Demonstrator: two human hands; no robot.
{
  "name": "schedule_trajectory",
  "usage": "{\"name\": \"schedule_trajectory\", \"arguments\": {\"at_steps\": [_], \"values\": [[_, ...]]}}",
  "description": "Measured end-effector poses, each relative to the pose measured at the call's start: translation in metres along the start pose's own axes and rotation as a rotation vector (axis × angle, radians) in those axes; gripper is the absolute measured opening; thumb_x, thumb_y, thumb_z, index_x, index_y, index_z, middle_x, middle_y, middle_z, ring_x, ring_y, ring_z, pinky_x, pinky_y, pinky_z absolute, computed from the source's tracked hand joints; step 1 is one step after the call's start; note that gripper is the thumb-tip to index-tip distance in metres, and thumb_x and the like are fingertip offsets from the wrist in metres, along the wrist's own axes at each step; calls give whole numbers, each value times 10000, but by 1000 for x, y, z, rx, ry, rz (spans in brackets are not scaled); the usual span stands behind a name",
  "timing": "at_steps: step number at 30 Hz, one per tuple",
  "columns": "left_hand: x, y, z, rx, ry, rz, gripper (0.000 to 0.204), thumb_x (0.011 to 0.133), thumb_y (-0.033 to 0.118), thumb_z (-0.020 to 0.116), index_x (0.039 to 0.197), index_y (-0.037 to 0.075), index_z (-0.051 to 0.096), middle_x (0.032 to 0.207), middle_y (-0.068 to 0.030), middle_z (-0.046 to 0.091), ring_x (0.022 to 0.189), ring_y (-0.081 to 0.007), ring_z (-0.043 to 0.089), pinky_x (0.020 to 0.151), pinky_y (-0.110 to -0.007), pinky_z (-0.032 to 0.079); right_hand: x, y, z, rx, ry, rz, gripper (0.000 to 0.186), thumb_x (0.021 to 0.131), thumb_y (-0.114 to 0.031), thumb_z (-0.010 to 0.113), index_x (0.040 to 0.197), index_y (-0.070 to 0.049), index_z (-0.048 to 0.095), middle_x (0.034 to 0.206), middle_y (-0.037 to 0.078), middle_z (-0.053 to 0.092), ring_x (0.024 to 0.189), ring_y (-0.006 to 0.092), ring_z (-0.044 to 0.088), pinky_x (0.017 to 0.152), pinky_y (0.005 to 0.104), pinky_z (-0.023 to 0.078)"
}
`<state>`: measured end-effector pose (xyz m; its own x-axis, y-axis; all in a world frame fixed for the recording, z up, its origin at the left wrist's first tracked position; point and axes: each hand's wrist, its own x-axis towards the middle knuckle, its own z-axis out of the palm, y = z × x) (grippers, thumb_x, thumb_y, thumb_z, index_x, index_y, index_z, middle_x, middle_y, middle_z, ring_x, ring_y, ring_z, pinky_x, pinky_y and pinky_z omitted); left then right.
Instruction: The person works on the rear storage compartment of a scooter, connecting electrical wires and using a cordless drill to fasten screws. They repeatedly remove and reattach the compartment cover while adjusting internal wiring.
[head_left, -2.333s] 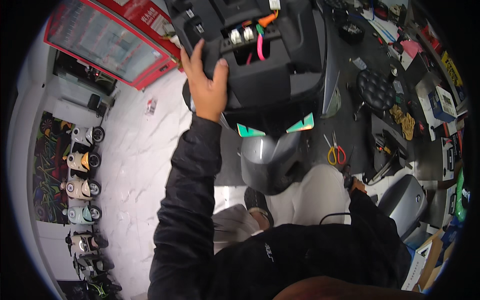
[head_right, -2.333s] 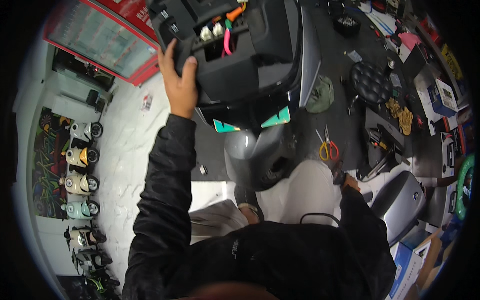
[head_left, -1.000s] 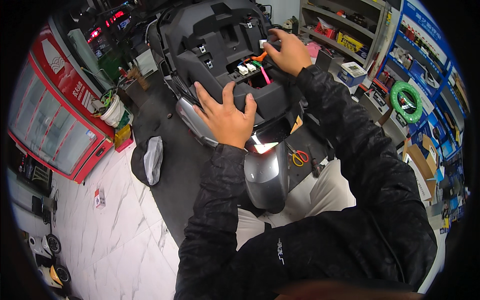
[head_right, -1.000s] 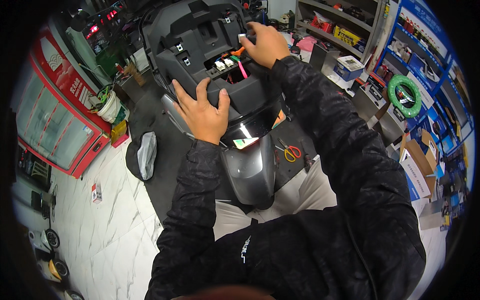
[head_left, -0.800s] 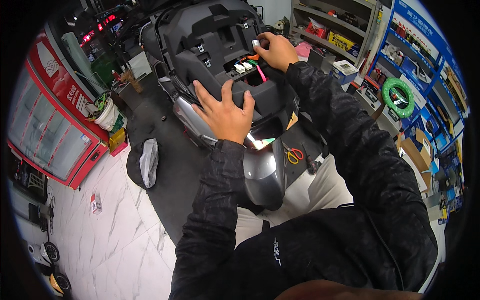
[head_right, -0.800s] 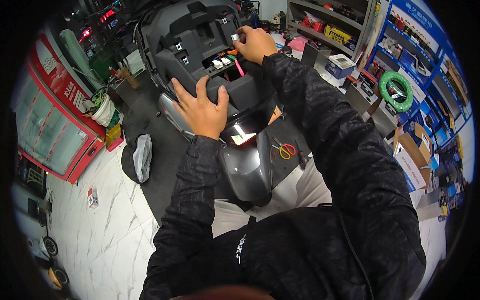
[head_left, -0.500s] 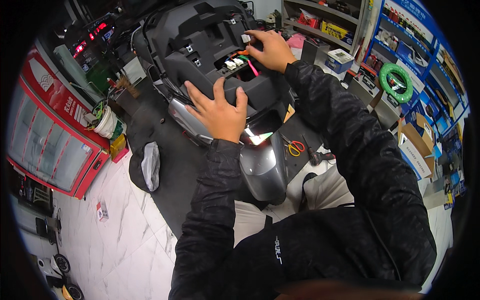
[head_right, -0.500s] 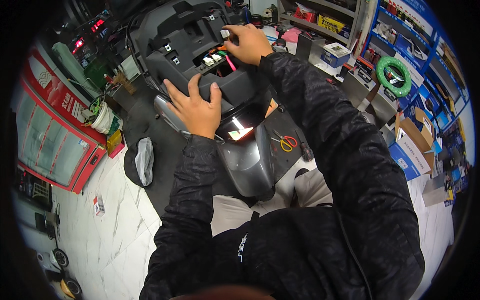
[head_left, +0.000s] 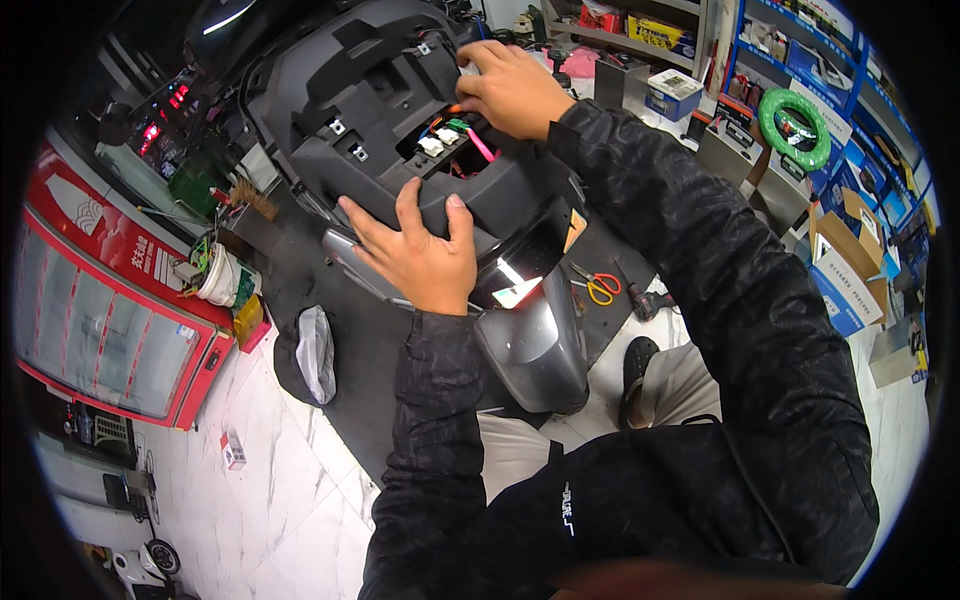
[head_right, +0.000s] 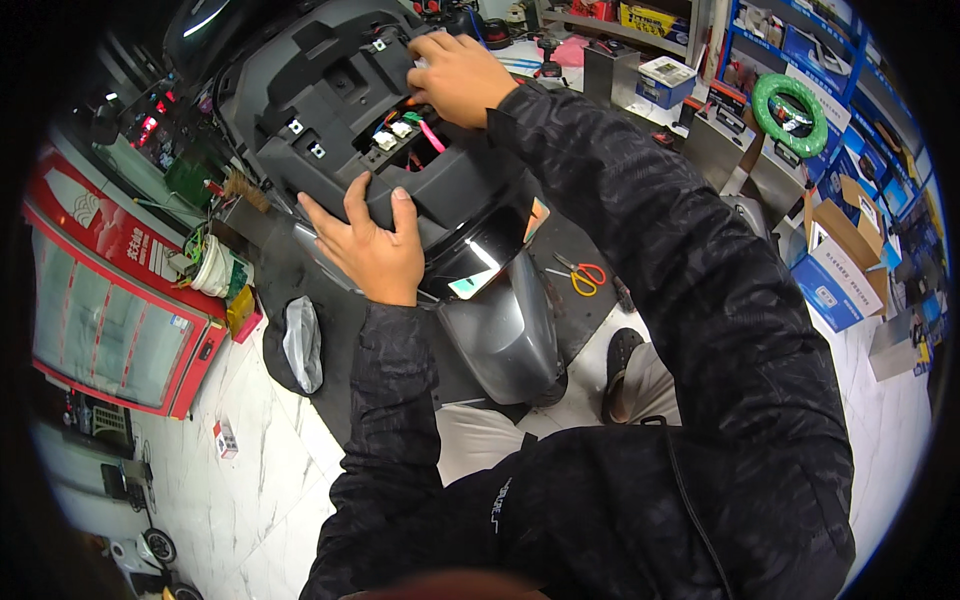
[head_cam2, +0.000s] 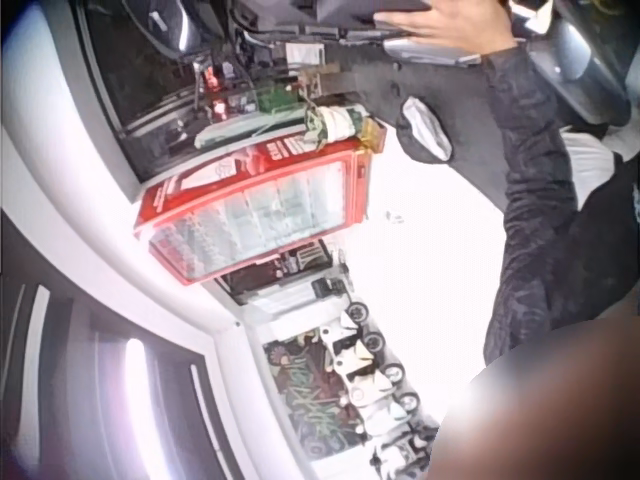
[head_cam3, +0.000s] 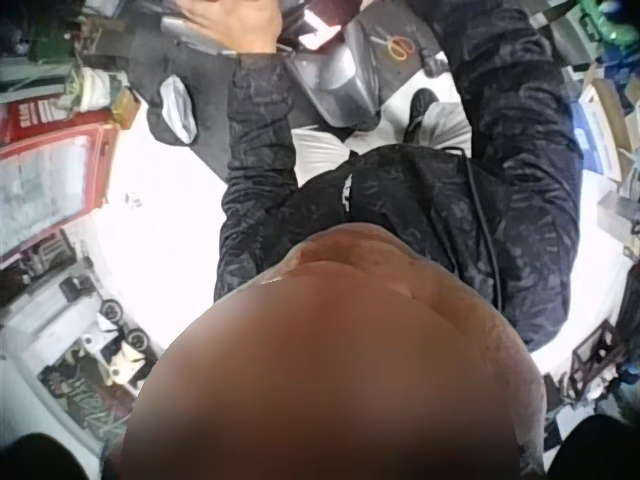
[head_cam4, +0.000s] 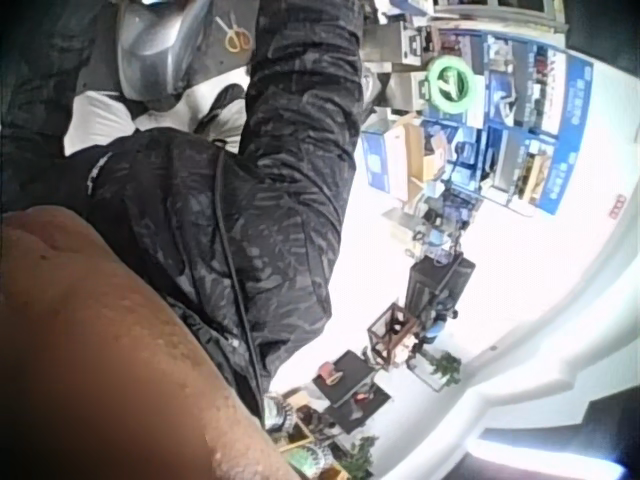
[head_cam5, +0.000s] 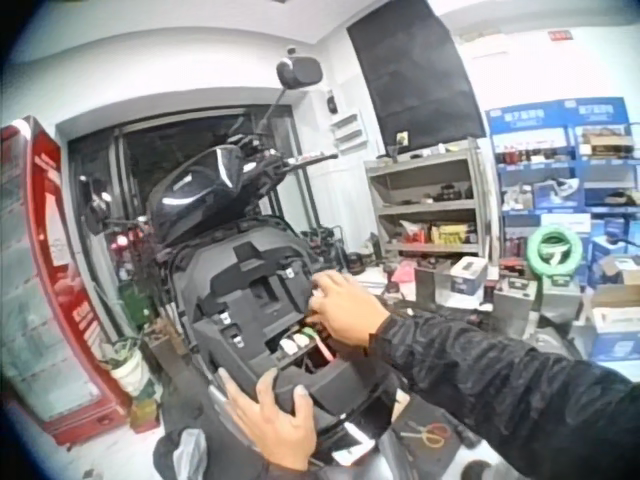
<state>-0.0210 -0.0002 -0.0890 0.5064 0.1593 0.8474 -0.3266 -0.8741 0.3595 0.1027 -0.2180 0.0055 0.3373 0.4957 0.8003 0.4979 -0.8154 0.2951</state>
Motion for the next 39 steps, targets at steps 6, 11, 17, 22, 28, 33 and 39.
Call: {"name": "schedule_trajectory", "arguments": {"at_steps": [6, 11, 17, 22, 28, 33, 39], "values": [[1, -4, 0, -22, 8, 37, 520, 954, 443, 746, 1408, 199, 680, 1714, -392, 245, 1579, -582, 307, 1219, -737, 290, -2, -15, 8, -55, 15, 139, 200, 938, -309, 793, 1032, -137, 836, 1310, 64, 688, 1293, 261, 626, 998, 437, 508], [2, -7, 1, -52, 2, 74, 531, 980, 430, 736, 1427, 147, 683, 1697, -424, 257, 1531, -610, 359, 1241, -663, 299, -66, -45, -37, 367, 237, 272, 207, 930, -196, 800, 1098, -76, 785, 1252, 125, 685, 1238, 338, 643, 1045, 473, 528], [2, -8, -1, -114, -50, 60, 519, 1023, 382, 708, 1445, 83, 662, 1710, -458, 178, 1600, -601, 264, 1275, -622, 281, -212, -94, -117, 682, 42, 189, 168, 860, -124, 856, 973, -57, 752, 1040, 123, 716, 988, 330, 700, 843, 405, 548], [3, -5, -3, -146, -81, 29, 546, 1057, 424, 644, 1467, 64, 644, 1743, -403, 150, 1644, -545, 193, 1306, -603, 219, -260, -80, -110, 905, -46, 442, 172, 905, -131, 848, 814, -36, 738, 723, 75, 672, 627, 274, 634, 604, 408, 487], [2, -5, -3, -142, -59, 12, 533, 1058, 425, 640, 1462, 77, 649, 1746, -388, 169, 1648, -532, 194, 1312, -595, 210, -275, -66, -95, 899, -342, 624, 252, 993, -227, 780, 860, -15, 757, 744, 133, 702, 689, 330, 684, 640, 430, 521], [13, 1, -9, 26, -8, 187, 531, 988, 362, 708, 1399, 30, 652, 1727, -341, 240, 1609, -545, 244, 1291, -631, 233, -275, -81, -77, 923, -545, 601, 318, 1028, -312, 736, 900, -24, 779, 833, 144, 750, 779, 354, 733, 704, 448, 562], [72, 27, -30, -184, -254, 365, 438, 985, 213, 773, 1329, -37, 672, 1193, -216, 752, 1110, -387, 730, 965, -445, 572, -268, -96, -61, 947, -662, 503, 344, 1030, -381, 705, 973, -59, 813, 911, 131, 785, 854, 373, 753, 763, 465, 590]]}}
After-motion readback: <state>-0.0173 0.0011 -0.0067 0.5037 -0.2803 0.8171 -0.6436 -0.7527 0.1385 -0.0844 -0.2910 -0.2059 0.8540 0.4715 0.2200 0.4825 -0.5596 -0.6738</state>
